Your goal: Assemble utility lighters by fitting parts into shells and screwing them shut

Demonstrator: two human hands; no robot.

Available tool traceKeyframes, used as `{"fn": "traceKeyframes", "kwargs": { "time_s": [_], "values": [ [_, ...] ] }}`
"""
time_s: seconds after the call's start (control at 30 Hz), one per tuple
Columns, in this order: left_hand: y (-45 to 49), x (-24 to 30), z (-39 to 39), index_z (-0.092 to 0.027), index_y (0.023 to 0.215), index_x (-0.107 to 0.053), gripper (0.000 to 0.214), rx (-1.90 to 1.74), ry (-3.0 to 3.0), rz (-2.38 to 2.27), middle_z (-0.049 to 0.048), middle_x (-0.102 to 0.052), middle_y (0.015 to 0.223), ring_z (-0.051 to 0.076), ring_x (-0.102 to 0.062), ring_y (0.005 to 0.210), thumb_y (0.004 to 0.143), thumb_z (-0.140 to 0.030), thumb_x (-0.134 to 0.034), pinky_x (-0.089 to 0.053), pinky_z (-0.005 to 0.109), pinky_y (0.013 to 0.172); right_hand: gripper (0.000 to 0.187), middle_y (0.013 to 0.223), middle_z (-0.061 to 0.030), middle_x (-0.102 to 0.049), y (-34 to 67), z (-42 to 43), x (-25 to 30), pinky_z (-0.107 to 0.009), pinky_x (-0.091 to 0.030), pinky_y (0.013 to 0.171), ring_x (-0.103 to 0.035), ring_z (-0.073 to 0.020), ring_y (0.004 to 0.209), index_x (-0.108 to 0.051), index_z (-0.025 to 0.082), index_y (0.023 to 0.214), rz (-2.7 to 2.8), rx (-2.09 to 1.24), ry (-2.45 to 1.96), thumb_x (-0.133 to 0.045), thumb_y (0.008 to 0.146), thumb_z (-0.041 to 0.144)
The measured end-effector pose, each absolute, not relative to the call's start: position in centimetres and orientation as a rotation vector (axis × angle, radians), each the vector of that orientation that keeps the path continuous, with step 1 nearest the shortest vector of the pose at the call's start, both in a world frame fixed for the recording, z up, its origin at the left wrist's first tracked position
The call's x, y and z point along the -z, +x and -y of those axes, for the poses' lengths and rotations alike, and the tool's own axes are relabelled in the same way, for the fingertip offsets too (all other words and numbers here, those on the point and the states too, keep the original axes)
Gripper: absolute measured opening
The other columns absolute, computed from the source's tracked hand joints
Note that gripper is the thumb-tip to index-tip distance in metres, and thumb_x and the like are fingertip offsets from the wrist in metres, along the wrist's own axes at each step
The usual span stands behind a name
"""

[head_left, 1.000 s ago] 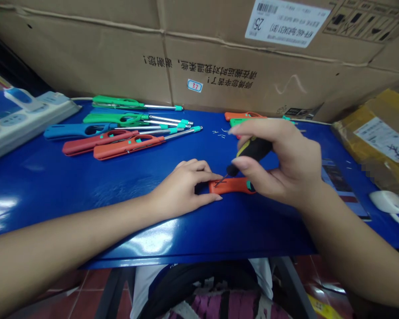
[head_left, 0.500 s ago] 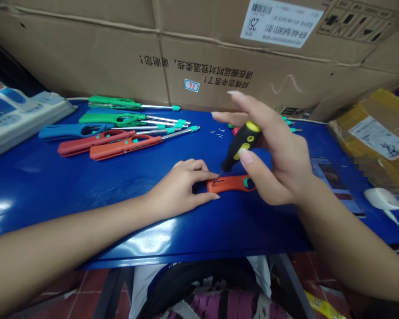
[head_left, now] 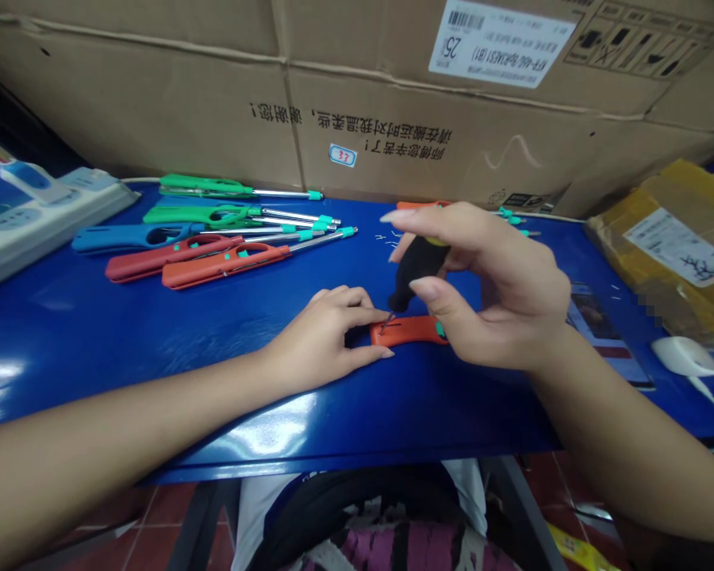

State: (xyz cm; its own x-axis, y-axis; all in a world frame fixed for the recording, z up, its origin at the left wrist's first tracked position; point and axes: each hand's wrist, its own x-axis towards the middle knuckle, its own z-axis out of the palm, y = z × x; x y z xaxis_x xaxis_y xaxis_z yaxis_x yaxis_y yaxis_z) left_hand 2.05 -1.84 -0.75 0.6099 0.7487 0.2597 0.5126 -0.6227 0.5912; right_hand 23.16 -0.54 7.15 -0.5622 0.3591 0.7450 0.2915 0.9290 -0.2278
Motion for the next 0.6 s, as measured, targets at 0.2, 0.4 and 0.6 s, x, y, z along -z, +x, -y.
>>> {"fn": "traceKeyframes", "kwargs": {
  "time_s": [0.2,0.4,0.6],
  "values": [
    [1.95,0.78,1.92,-0.024,0.121,-0.073,0.037,-0.677,2.373,-0.994,0.0057,-0.068,0.107,0.026,-0.062,0.102,0.089,-0.041,-0.076,-0.046,0.042,0.091,0.026,0.112,-0.0045,-0.075,23.06,0.5,-6.77,-0.037,-0.064,0.077,-0.072,-0.0199,0.094,-0.06,0.02,0.121,2.17,0.179,-0.501,-0.066,0.096,0.026],
    [2.06,0.65,1.9,-0.024,0.122,-0.073,0.038,-0.668,2.373,-1.009,0.0048,-0.066,0.106,0.025,-0.061,0.102,0.089,-0.042,-0.076,-0.045,0.042,0.092,0.033,0.125,-0.0045,-0.07,23.1,0.73,-6.77,-0.036,-0.066,0.077,-0.071,-0.019,0.097,-0.058,0.025,0.131,2.176,-0.18,-0.539,-0.054,0.099,0.016],
    [2.14,0.72,1.94,-0.025,0.122,-0.072,0.038,-0.666,2.374,-1.023,0.0052,-0.068,0.11,0.025,-0.062,0.104,0.088,-0.041,-0.077,-0.045,0.042,0.094,0.029,0.116,-0.0064,-0.074,23.2,0.37,-6.58,-0.036,-0.065,0.08,-0.071,-0.0202,0.097,-0.062,0.017,0.124,2.145,0.143,-0.526,-0.066,0.096,0.026]
  ]
}}
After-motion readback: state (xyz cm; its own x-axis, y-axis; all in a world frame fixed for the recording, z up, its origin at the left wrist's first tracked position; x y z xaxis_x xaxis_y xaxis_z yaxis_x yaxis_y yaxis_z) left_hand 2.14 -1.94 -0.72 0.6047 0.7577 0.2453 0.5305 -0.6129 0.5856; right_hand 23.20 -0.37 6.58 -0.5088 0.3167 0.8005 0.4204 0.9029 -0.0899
